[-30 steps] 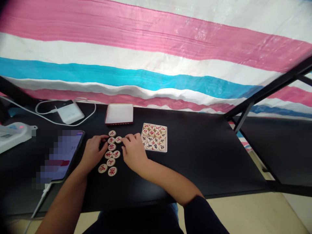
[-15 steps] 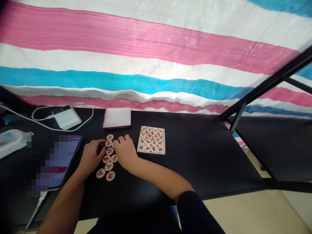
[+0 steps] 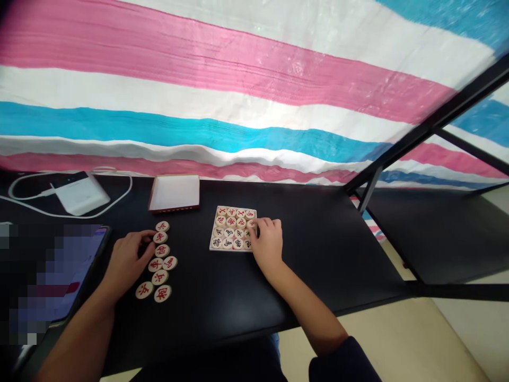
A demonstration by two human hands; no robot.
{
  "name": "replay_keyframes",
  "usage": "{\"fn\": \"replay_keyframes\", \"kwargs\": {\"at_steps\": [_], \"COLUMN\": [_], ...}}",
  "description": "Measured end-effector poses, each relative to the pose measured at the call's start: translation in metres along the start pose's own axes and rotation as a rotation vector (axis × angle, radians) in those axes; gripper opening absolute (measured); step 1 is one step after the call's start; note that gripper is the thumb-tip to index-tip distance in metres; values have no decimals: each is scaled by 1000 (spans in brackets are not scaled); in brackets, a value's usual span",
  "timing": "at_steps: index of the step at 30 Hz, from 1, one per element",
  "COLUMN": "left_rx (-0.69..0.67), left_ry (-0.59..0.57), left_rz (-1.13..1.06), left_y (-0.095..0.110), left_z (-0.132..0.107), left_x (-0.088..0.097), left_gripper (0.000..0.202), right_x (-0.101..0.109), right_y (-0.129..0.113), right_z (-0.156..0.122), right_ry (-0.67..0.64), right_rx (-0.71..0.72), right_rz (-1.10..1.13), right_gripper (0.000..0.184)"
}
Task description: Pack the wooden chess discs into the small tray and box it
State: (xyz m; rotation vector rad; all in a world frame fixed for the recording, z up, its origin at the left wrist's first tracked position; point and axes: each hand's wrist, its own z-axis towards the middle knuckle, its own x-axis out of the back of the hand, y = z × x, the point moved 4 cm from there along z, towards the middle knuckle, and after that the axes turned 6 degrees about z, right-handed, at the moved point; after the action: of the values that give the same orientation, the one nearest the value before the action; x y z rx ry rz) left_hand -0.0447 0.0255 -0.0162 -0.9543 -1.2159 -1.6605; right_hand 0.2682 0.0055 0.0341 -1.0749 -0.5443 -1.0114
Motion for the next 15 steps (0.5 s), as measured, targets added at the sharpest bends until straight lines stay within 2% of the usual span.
{"fn": "replay_keyframes", "kwargs": {"at_steps": [5, 11, 13, 15], "left_rx": [-25, -9, 2, 7], "left_ry": [1, 5, 8, 1], "left_rz": [-3, 0, 1, -1], "left_y": [-1, -1, 1, 2], "left_z": [0, -1, -1, -2], "left_x": [-1, -1, 0, 1], "left_gripper": [28, 27, 25, 24], "right_x": [-11, -6, -3, -3], "right_y": [1, 2, -9, -33], "right_z": [2, -1, -6, -14], "right_ry": [15, 3, 10, -8], "right_rx": [86, 105, 101, 119], "right_rz": [-33, -41, 6, 99], "right_gripper": [19, 20, 20, 23]}}
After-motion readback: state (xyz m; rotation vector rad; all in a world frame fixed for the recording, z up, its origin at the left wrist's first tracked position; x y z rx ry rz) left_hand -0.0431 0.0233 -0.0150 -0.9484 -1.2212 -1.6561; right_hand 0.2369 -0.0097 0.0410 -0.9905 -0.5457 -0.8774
